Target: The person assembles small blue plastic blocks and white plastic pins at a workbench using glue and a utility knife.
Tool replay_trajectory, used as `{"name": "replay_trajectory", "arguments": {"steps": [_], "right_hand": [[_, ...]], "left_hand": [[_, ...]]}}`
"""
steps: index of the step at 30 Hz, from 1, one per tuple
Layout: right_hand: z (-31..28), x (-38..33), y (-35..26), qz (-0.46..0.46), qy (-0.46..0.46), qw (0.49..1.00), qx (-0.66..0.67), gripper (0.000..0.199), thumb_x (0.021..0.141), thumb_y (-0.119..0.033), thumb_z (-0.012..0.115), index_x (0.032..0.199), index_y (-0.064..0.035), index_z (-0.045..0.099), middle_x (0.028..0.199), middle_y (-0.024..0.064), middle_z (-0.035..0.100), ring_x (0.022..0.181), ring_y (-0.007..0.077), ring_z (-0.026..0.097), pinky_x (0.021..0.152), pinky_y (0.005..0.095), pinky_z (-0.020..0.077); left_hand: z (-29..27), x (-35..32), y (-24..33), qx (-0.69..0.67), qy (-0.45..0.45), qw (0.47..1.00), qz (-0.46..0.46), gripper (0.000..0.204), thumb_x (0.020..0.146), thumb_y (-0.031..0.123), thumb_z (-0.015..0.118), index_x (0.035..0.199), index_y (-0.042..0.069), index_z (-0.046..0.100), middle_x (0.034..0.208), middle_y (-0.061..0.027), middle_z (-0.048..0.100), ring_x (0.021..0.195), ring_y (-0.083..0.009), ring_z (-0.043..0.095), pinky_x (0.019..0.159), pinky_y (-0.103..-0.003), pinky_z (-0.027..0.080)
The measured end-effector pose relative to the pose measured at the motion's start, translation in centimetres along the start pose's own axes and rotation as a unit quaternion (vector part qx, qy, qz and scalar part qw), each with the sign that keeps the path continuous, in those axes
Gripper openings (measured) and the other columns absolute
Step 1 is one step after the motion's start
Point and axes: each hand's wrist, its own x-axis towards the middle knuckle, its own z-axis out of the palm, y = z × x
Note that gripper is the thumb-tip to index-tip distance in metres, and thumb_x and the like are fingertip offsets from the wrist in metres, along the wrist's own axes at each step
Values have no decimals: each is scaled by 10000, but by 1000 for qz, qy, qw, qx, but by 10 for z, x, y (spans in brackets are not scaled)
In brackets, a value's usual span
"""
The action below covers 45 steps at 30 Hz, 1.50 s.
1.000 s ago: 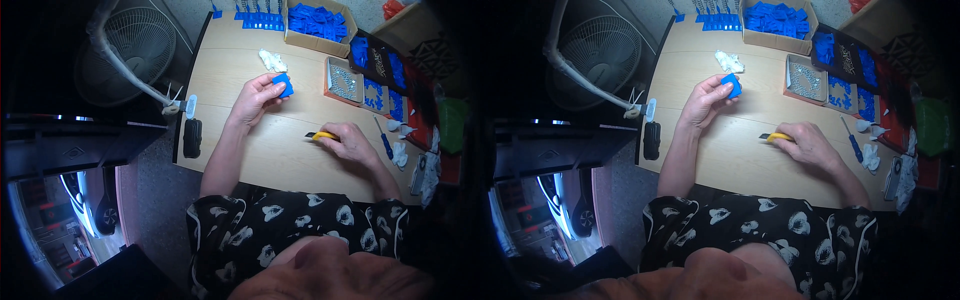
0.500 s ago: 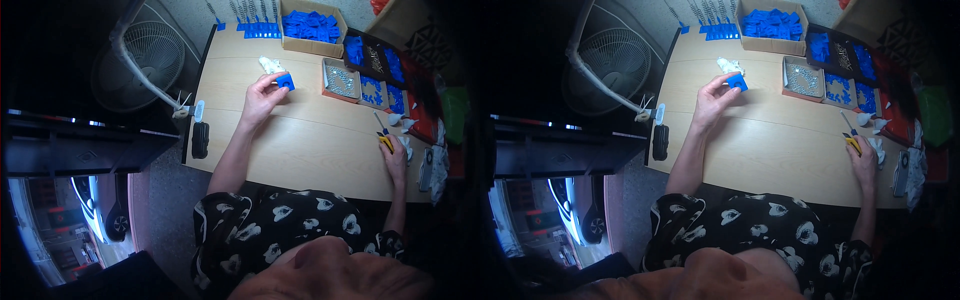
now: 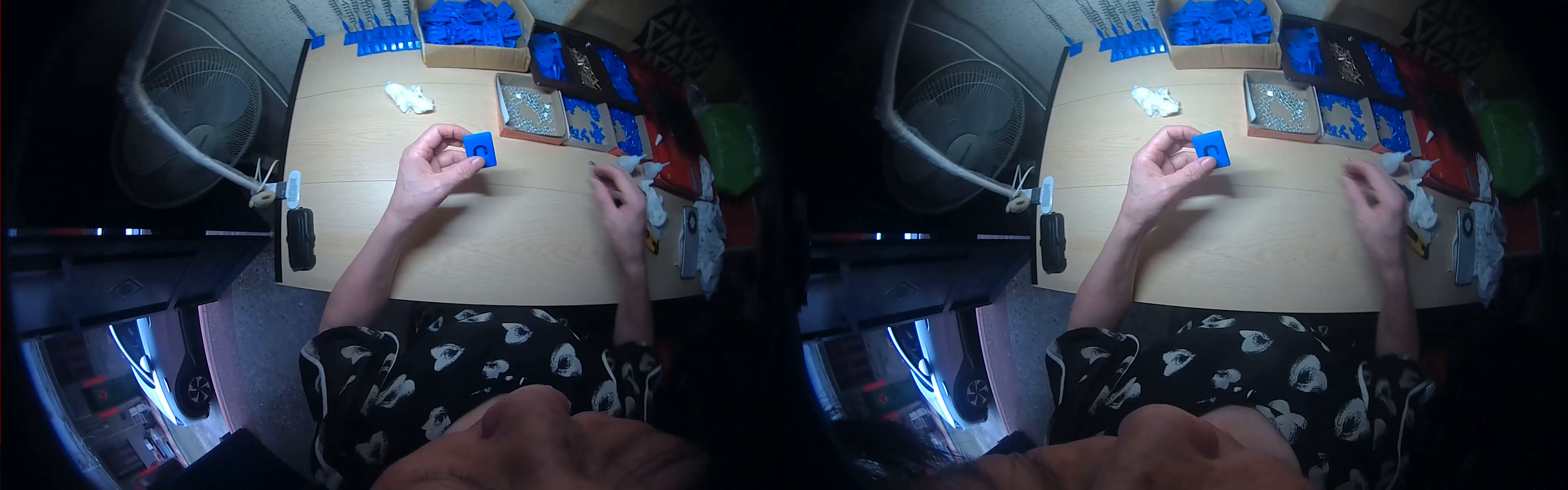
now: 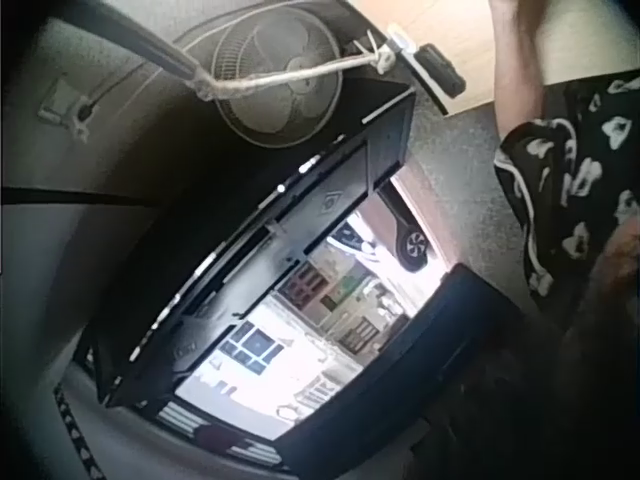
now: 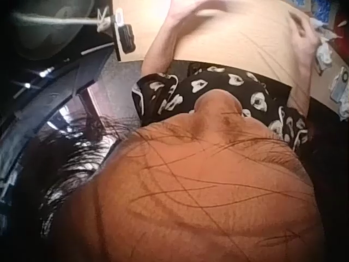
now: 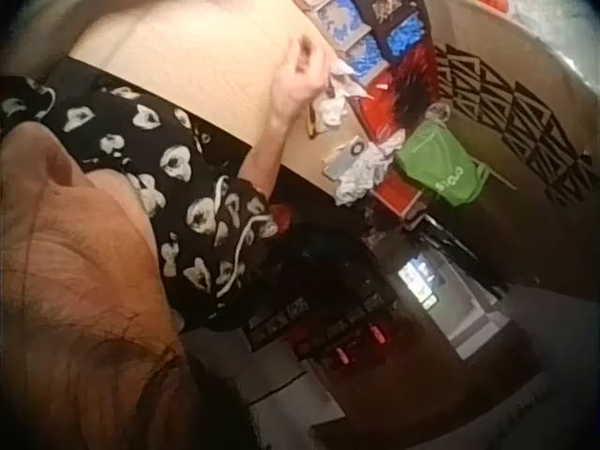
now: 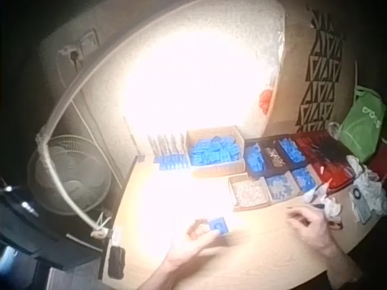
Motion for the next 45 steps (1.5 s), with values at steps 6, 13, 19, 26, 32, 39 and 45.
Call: {"name": "replay_trajectory", "arguments": {"steps": [6,13,19,26,32,39,45], "right_hand": [[65,41,-45,69,-182,917,347,222,943,-142,651,1069,40,644,879,72,674,770,81,629,675,209,510],[80,43,-42,92,-207,909,349,177,930,-137,671,994,25,636,773,20,645,652,35,590,591,170,484],[84,36,-44,78,-180,919,343,141,927,-97,662,964,34,625,777,22,634,664,38,593,602,169,496],[94,29,-40,56,-164,921,348,109,920,-54,655,953,38,609,784,22,620,674,29,574,606,164,487],[98,28,-39,50,-168,918,356,100,924,-51,647,943,36,602,782,18,614,671,26,561,594,162,467],[100,24,-37,68,-111,912,390,119,938,-84,643,951,29,607,772,9,612,680,43,582,617,185,495],[76,11,-19,-46,-106,972,205,106,917,-71,647,989,7,637,813,14,640,730,59,617,644,208,505]], "left_hand": [[9,3,-14,-63,-20,993,-96,353,856,-1,725,1155,-24,538,1035,-110,653,905,-123,679,813,-230,553],[15,5,-23,-80,-37,988,-126,340,859,8,726,1147,-23,548,1044,-112,646,919,-129,677,830,-246,552],[13,3,-26,-102,-26,984,-142,228,903,37,685,1089,-31,572,1049,-131,652,899,-126,678,819,-245,563],[14,1,-28,-109,-6,983,-147,163,911,37,673,1034,-31,591,991,-133,676,815,-131,686,735,-240,577],[10,0,-30,-93,10,981,-168,149,898,42,680,1024,-10,620,938,-131,701,825,-158,692,786,-268,562],[26,3,-29,-102,29,979,-176,192,906,91,685,1070,11,626,960,-79,680,876,-123,647,836,-277,537],[20,2,-35,-118,26,980,-161,199,942,110,637,1122,33,599,1030,-84,648,928,-145,648,835,-276,532]]}}
